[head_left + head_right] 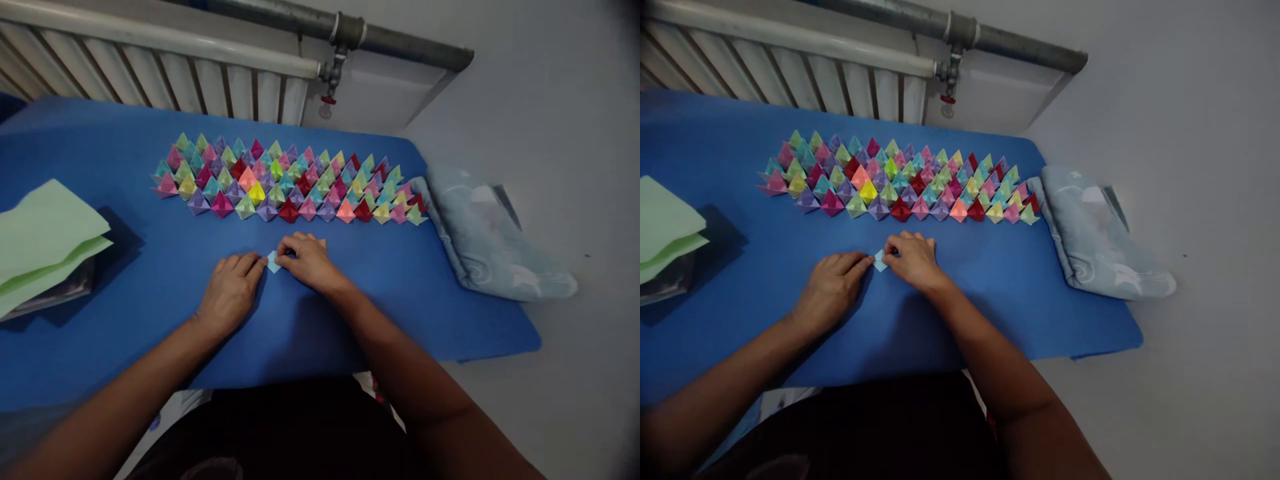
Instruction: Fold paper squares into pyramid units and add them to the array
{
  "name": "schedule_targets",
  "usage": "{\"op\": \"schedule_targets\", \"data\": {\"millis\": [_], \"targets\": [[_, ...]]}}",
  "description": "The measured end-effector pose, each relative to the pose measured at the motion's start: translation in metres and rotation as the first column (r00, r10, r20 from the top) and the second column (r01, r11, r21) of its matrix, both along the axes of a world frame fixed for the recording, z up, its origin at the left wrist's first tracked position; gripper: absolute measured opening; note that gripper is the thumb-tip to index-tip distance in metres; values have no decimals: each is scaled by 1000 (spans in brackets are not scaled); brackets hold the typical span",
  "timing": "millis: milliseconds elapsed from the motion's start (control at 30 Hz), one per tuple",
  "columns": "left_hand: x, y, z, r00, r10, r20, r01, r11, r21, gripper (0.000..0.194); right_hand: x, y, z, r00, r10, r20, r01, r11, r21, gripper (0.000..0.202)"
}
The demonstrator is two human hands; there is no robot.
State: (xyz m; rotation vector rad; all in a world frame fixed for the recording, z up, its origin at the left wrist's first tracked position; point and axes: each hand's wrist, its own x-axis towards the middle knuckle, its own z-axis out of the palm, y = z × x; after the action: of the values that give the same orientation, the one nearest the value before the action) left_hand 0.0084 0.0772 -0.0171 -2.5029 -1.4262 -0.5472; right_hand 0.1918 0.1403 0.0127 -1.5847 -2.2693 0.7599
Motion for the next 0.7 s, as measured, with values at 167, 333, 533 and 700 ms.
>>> {"op": "schedule_targets", "data": {"millis": [167,333,533,700], "targets": [[1,4,3,998,-47,-30,45,998,-41,34,-2,2,4,999,-14,36,14,1000,-9,6],[-2,4,-1,999,-43,27,45,997,-67,35,-10,10,15,993,-15,118,27,994,-104,14],[-4,0,-4,997,-47,59,53,993,-106,39,-20,15,24,981,-35,188,64,987,-151,19],[-3,1,-2,998,-17,52,25,989,-144,37,-27,19,28,967,-35,252,80,982,-173,25]]}}
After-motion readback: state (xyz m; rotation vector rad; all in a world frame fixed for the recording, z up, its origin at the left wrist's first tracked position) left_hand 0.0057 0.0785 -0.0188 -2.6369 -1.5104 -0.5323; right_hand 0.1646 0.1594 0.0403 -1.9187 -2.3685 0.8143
